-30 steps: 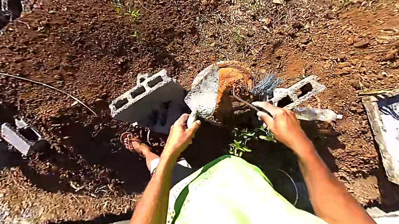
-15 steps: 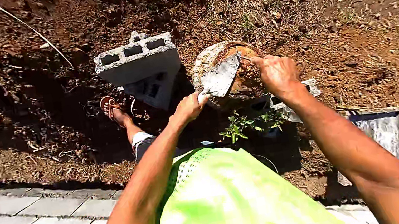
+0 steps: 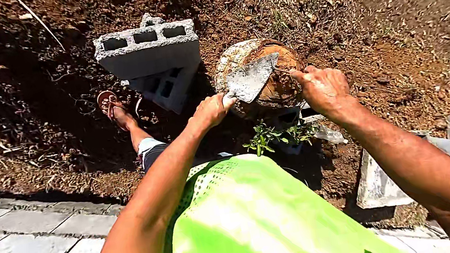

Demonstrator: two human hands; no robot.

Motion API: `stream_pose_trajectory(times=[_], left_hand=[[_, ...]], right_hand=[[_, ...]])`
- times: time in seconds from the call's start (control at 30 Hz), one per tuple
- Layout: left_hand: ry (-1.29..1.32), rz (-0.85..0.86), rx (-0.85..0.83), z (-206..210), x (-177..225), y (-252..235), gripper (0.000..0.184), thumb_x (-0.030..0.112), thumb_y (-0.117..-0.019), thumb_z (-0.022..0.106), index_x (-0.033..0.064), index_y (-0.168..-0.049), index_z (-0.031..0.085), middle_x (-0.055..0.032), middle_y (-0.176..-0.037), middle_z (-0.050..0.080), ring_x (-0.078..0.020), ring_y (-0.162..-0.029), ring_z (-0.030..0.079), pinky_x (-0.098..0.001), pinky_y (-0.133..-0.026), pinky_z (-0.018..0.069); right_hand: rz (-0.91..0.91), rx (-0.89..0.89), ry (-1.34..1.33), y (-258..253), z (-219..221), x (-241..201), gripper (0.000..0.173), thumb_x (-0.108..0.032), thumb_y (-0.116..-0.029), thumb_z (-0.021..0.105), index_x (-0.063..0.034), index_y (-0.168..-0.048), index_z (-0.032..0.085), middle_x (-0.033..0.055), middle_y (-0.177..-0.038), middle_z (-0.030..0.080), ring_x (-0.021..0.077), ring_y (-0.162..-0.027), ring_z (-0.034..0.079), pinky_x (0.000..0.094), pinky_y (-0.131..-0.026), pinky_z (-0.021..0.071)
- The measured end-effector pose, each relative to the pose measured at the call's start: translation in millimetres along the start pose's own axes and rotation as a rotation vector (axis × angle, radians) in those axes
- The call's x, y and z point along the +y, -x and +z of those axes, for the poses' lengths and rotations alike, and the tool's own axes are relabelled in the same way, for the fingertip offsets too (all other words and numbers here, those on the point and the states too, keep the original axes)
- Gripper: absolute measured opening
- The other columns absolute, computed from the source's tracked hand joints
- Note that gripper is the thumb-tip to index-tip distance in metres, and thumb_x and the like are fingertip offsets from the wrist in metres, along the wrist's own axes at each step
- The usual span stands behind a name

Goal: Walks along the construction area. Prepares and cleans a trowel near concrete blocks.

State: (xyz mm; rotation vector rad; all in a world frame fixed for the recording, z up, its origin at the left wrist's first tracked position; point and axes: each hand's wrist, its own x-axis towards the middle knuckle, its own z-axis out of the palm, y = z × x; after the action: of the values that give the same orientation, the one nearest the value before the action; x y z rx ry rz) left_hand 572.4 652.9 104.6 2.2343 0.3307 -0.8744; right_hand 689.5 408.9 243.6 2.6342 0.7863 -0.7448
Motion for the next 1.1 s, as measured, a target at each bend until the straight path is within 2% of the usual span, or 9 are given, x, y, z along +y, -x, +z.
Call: stream_pose_trajectory(times=[0.17,0.23,0.4,0.5,0.63,0.83,0.97,1.03,1.1], left_hand=[[-0.022,-0.013,-0.005,1,0,-2,0.063,0.062,-0.1045,0.039,0.0051,-0.117,0.063,-0.0236,-0.101,0.069,-0.0439,-0.100,0.069,-0.0657,-0.082,0.0531],[-0.028,-0.007,-0.001,0,-3,-2,0.063,0.063,-0.1044,0.040,0.0055,-0.118,0.063,-0.0236,-0.101,0.069,-0.0438,-0.099,0.069,-0.0654,-0.082,0.0532],[-0.002,-0.007,-0.020,-4,-3,-3,0.062,0.062,-0.1041,0.041,0.0063,-0.120,0.063,-0.0238,-0.101,0.069,-0.0442,-0.101,0.068,-0.0658,-0.083,0.0528],[0.010,0.001,-0.017,-4,-4,0,0.062,0.062,-0.1038,0.043,0.0064,-0.121,0.063,-0.0236,-0.102,0.069,-0.0443,-0.101,0.068,-0.0663,-0.084,0.0528],[0.005,0.011,-0.003,0,-9,-3,0.063,0.064,-0.1030,0.042,0.0071,-0.119,0.063,-0.0220,-0.100,0.070,-0.0430,-0.099,0.069,-0.0656,-0.082,0.0533],[0.019,0.029,-0.019,-4,-8,-6,0.062,0.063,-0.1036,0.043,0.0060,-0.119,0.062,-0.0229,-0.100,0.069,-0.0437,-0.100,0.069,-0.0652,-0.083,0.0530],[0.012,0.004,-0.038,-7,-5,-2,0.061,0.062,-0.1041,0.042,0.0061,-0.119,0.063,-0.0229,-0.102,0.069,-0.0438,-0.101,0.068,-0.0650,-0.083,0.0528],[0.013,0.011,-0.040,-5,-5,-1,0.061,0.061,-0.1041,0.043,0.0057,-0.119,0.063,-0.0233,-0.102,0.069,-0.0438,-0.102,0.068,-0.0651,-0.084,0.0525],[0.001,0.013,-0.037,-7,-7,-3,0.062,0.062,-0.1040,0.043,0.0056,-0.118,0.063,-0.0234,-0.102,0.069,-0.0439,-0.101,0.068,-0.0653,-0.083,0.0524]], right_hand=[[-0.131,-0.017,-0.099,-36,36,-74,0.039,-0.010,-0.1044,0.046,-0.0155,-0.139,0.062,0.0258,-0.117,0.066,0.0469,-0.089,0.069,0.0620,-0.070,0.0540],[-0.156,-0.025,-0.112,-42,36,-68,0.040,-0.010,-0.1043,0.046,-0.0187,-0.140,0.062,0.0246,-0.117,0.067,0.0467,-0.090,0.069,0.0626,-0.071,0.0535],[-0.097,0.013,0.003,-12,13,9,0.042,-0.010,-0.1046,0.050,-0.0201,-0.144,0.060,0.0269,-0.115,0.067,0.0504,-0.086,0.068,0.0664,-0.068,0.0521],[-0.091,-0.004,0.000,-16,16,-20,0.042,-0.010,-0.1049,0.048,-0.0143,-0.146,0.057,0.0295,-0.116,0.066,0.0522,-0.087,0.067,0.0674,-0.068,0.0521],[-0.153,-0.020,-0.099,-51,35,-74,0.041,-0.009,-0.1030,0.048,-0.0183,-0.140,0.062,0.0259,-0.119,0.067,0.0492,-0.093,0.068,0.0655,-0.072,0.0528],[-0.091,0.008,-0.010,-15,14,6,0.043,-0.009,-0.1046,0.048,-0.0219,-0.144,0.061,0.0254,-0.118,0.068,0.0502,-0.088,0.069,0.0681,-0.070,0.0519],[-0.080,0.004,-0.001,-22,23,-32,0.043,-0.009,-0.1044,0.048,-0.0179,-0.145,0.059,0.0267,-0.118,0.067,0.0498,-0.088,0.069,0.0660,-0.069,0.0522],[-0.120,-0.020,-0.071,-38,37,-60,0.043,-0.010,-0.1038,0.048,-0.0200,-0.144,0.060,0.0253,-0.119,0.067,0.0482,-0.091,0.069,0.0653,-0.073,0.0529],[-0.152,-0.023,-0.105,-45,41,-66,0.043,-0.010,-0.1036,0.048,-0.0217,-0.143,0.061,0.0238,-0.119,0.068,0.0472,-0.092,0.069,0.0646,-0.074,0.0532]])
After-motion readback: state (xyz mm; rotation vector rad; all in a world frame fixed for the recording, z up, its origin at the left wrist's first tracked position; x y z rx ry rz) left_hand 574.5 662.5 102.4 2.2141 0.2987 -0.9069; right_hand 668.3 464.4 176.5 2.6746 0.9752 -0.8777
